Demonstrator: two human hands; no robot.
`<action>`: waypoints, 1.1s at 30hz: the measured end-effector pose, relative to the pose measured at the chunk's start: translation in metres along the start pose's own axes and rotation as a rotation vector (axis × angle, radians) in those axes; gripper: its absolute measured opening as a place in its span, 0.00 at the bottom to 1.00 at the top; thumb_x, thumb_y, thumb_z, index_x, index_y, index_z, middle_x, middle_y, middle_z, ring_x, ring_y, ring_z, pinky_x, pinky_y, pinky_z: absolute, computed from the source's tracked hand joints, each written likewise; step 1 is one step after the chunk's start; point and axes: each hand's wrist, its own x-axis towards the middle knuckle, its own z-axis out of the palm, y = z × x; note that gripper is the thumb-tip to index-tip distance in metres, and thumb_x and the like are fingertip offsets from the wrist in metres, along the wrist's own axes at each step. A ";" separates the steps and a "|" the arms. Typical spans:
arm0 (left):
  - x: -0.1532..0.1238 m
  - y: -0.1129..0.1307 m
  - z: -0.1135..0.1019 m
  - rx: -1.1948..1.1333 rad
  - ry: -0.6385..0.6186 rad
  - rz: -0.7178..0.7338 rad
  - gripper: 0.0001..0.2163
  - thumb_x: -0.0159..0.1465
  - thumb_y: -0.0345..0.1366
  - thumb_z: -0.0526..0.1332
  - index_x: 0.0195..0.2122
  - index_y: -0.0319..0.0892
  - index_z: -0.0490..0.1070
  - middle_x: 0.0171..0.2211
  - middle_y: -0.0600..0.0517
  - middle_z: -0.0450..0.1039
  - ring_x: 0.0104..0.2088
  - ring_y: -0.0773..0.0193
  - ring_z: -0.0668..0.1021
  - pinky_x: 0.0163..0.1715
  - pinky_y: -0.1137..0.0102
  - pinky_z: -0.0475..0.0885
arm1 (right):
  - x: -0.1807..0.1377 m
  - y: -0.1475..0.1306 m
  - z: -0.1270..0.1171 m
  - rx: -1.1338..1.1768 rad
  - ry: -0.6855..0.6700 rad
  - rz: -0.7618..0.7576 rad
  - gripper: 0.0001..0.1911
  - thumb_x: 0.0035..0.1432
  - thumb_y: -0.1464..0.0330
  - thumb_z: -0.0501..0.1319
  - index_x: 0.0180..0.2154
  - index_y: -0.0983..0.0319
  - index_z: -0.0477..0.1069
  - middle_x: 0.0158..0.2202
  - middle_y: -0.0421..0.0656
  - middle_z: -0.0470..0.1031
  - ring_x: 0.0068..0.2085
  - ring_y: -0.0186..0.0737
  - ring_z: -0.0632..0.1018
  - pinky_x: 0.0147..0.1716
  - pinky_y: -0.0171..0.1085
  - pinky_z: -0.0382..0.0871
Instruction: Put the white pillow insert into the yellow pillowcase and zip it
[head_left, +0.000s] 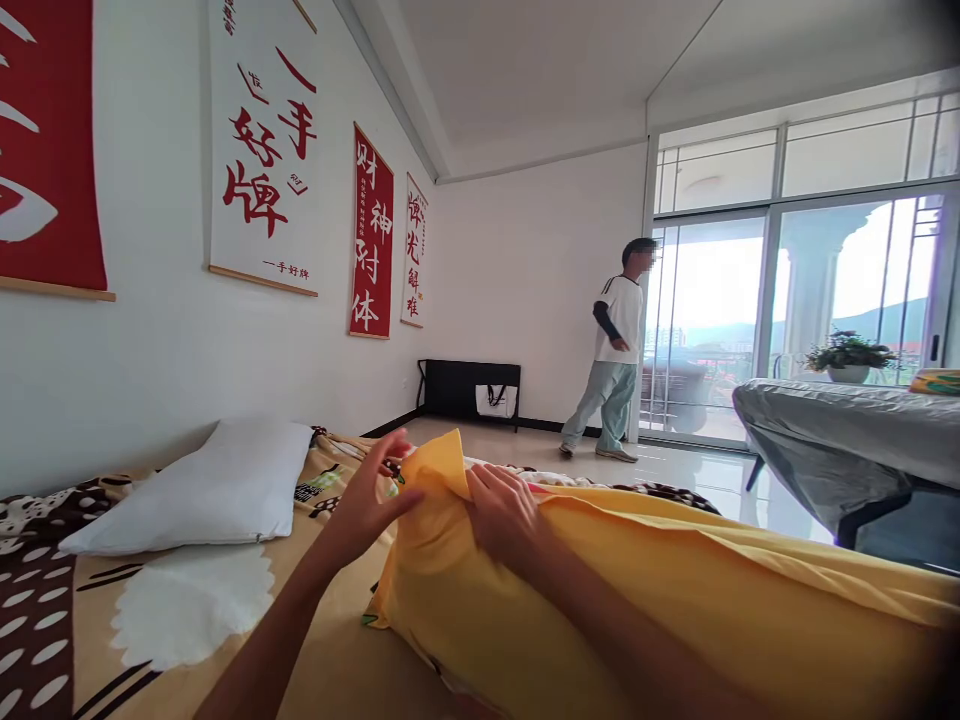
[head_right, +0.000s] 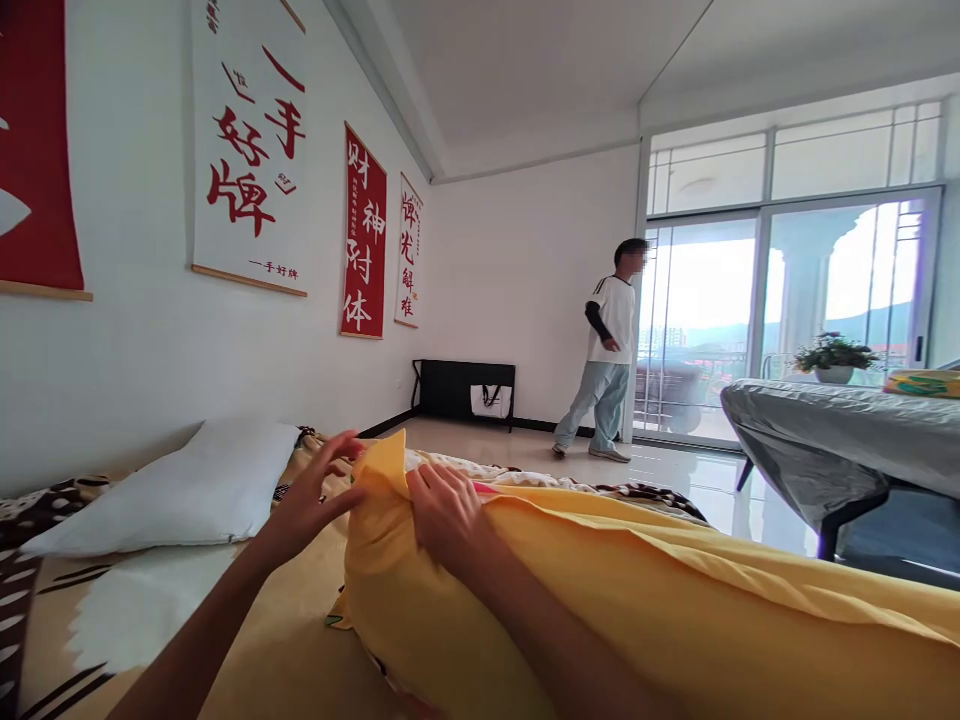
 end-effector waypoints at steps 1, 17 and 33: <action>0.008 0.007 0.000 -0.004 -0.140 -0.011 0.15 0.56 0.44 0.62 0.41 0.43 0.68 0.42 0.48 0.70 0.44 0.58 0.71 0.43 0.67 0.66 | 0.004 0.001 -0.005 0.033 -0.048 0.060 0.08 0.55 0.75 0.52 0.27 0.60 0.65 0.27 0.41 0.72 0.29 0.36 0.69 0.28 0.34 0.52; 0.040 0.080 0.017 -0.034 -0.191 -0.053 0.08 0.53 0.40 0.60 0.28 0.40 0.72 0.25 0.54 0.69 0.27 0.65 0.70 0.25 0.74 0.63 | 0.039 0.034 -0.090 -0.091 -0.199 0.042 0.07 0.57 0.72 0.48 0.34 0.59 0.63 0.23 0.37 0.71 0.24 0.34 0.67 0.25 0.35 0.43; 0.033 0.055 0.020 -0.328 -0.051 -0.314 0.22 0.47 0.42 0.69 0.43 0.43 0.68 0.27 0.54 0.72 0.25 0.65 0.72 0.25 0.72 0.69 | 0.009 0.050 -0.083 -0.097 -0.252 0.196 0.09 0.55 0.73 0.51 0.37 0.57 0.66 0.26 0.38 0.73 0.27 0.37 0.70 0.27 0.35 0.44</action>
